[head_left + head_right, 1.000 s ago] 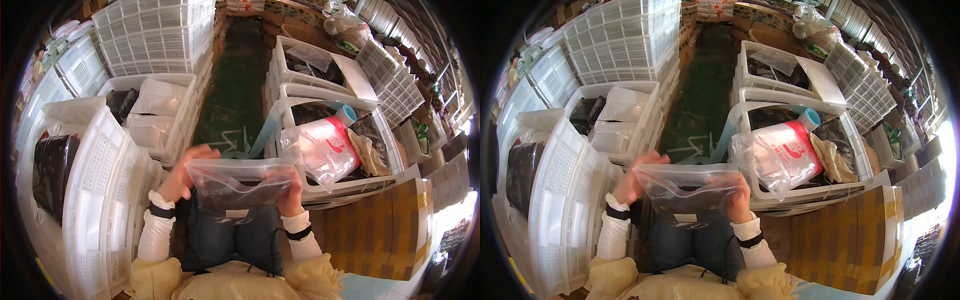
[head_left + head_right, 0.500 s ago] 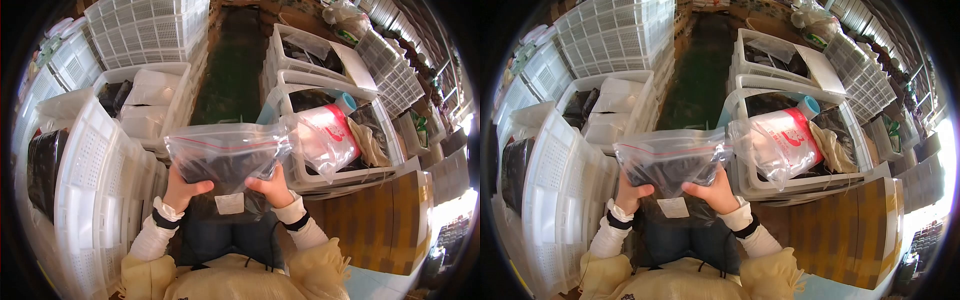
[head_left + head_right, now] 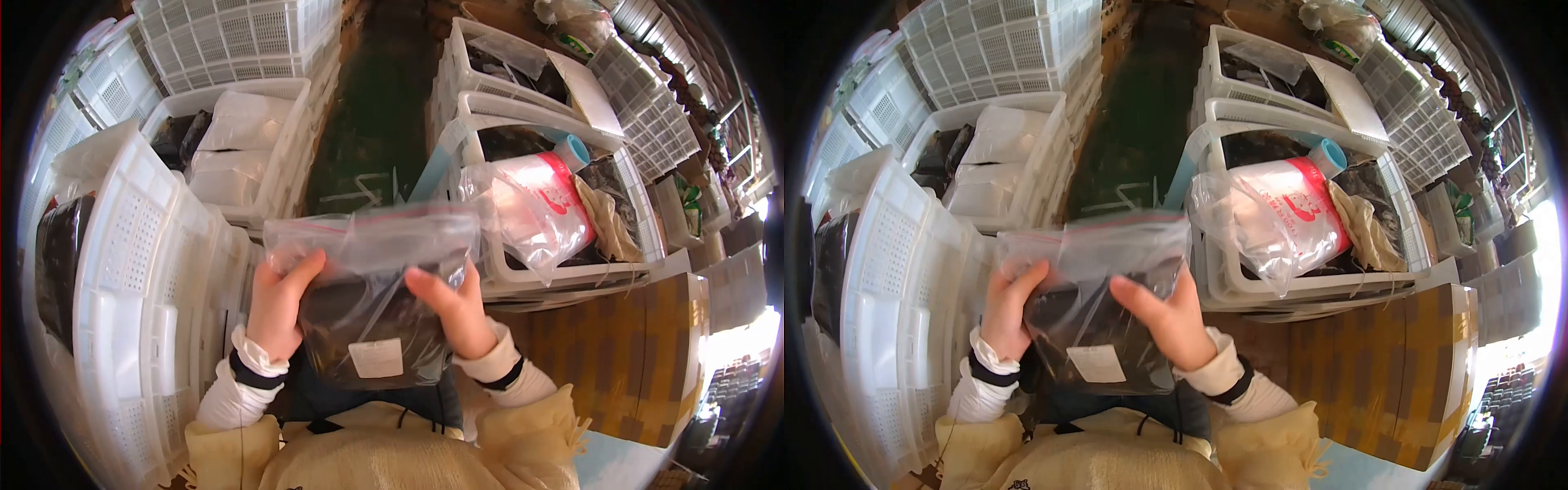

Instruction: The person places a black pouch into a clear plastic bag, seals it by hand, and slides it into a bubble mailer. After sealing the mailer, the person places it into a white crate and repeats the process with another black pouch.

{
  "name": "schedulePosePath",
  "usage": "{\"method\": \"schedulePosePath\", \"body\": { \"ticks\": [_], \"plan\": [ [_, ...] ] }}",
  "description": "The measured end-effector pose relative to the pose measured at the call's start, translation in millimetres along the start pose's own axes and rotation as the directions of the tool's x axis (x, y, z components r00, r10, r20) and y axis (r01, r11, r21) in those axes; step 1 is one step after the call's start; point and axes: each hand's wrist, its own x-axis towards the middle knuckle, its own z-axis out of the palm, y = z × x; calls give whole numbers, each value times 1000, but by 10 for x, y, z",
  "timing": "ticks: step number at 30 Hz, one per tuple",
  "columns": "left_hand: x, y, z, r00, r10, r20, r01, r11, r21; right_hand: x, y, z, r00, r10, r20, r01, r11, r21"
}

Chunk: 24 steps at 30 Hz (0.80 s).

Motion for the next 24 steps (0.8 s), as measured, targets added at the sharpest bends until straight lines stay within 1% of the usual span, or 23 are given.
{"method": "schedulePosePath", "body": {
  "ticks": [1, 2, 4, 5, 7, 8, 9, 12, 13, 16, 19, 22, 23, 24],
  "plan": [
    [36, 6, -7, 998, -69, 0, 69, 997, -18, 54, -11, -29, 999, 52, 8, -52, 999, 12],
    [125, -27, -47, 990, -141, 18, 141, 990, -14, 138, 22, -61, 986, 164, 4, -164, 984, 63],
    [407, -211, -191, 958, -281, 58, 281, 960, -4, 338, 228, -219, 926, 376, 8, -373, 914, 162],
    [526, -300, -249, 947, -311, 85, 308, 950, 48, 428, 410, -341, 909, 411, 66, -416, 891, 183],
    [927, -680, -547, 956, -265, 123, 255, 963, 92, 593, 676, -454, 936, 350, -34, -346, 935, 82],
    [1044, -779, -624, 959, -246, 141, 231, 966, 118, 633, 747, -455, 945, 317, -82, -315, 949, 34],
    [1074, -760, -601, 951, -256, 174, 246, 966, 76, 603, 647, -363, 958, 263, -112, -270, 961, -55],
    [1276, -860, -613, 971, -222, 91, 215, 973, 83, 776, 824, -469, 967, 232, -104, -236, 971, -30],
    [1288, -829, -590, 966, -234, 106, 229, 971, 61, 820, 877, -495, 968, 221, -120, -225, 974, -19],
    [1386, -817, -670, 961, -203, 188, 197, 979, 51, 968, 970, -622, 958, 279, -72, -271, 957, 106],
    [1323, -788, -627, 931, -319, 178, 341, 933, -111, 1113, 1083, -686, 939, 314, -140, -303, 948, 93],
    [1137, -838, -615, 926, -258, 276, 290, 954, -81, 1152, 1199, -725, 935, 315, -166, -293, 945, 143],
    [1114, -860, -641, 910, -221, 352, 241, 970, -14, 1137, 1223, -757, 942, 311, -124, -290, 943, 162],
    [1094, -858, -608, 925, -200, 324, 181, 980, 88, 1075, 1201, -761, 948, 308, -82, -289, 940, 182]
  ]
}}
